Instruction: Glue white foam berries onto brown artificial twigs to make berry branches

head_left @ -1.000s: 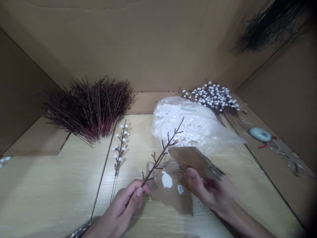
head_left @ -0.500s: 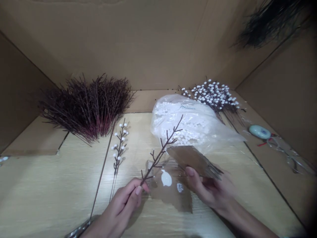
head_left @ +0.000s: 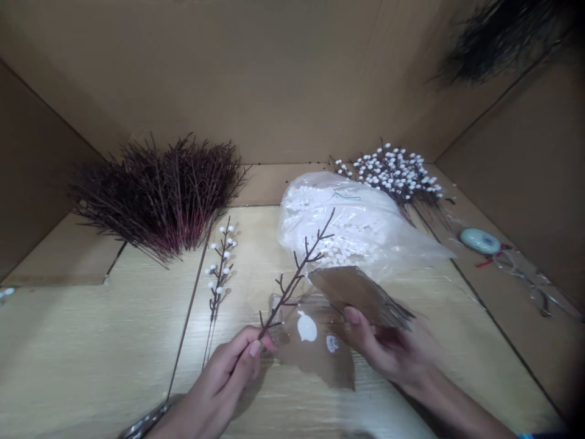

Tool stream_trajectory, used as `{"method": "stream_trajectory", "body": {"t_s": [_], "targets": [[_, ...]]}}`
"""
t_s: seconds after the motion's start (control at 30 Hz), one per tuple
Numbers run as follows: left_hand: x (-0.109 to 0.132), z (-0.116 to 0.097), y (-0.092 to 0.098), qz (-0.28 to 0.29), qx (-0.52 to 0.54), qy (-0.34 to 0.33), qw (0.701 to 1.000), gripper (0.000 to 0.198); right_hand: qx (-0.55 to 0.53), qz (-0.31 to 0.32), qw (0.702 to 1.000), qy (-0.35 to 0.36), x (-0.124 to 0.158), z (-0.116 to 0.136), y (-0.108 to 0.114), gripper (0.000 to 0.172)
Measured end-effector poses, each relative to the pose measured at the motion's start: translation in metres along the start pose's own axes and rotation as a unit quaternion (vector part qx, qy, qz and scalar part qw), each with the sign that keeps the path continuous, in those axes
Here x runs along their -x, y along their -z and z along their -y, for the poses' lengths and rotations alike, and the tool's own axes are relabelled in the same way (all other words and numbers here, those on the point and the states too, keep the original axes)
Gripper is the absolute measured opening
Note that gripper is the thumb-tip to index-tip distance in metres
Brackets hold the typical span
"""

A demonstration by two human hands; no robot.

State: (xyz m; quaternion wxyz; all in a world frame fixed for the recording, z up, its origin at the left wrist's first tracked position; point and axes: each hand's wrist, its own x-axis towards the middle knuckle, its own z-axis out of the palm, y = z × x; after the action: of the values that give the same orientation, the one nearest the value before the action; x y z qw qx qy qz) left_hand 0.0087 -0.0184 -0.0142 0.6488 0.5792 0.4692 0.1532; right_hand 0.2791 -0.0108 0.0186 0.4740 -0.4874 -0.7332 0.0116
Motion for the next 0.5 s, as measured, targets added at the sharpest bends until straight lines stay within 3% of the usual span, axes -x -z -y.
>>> {"method": "stream_trajectory", "body": {"t_s": [0.07,0.2,0.5], "targets": [[-0.0005,0.0001,-0.0003,-0.001,-0.001,0.003,1.000,0.047,0.014,-0.002,0.999,0.033,-0.0021,0.0007,-0.0001,0.018],[-0.0012,-0.0002,-0.0006,-0.001,-0.001,0.008,1.000,0.050,0.016,-0.041,0.999,0.032,-0.0045,0.0016,-0.0029,0.015],[-0.0015,-0.0028,-0.0006,-0.001,-0.001,-0.009,1.000,0.048,0.002,-0.051,0.998,0.034,0.0034,-0.0013,-0.0042,0.020]]}}
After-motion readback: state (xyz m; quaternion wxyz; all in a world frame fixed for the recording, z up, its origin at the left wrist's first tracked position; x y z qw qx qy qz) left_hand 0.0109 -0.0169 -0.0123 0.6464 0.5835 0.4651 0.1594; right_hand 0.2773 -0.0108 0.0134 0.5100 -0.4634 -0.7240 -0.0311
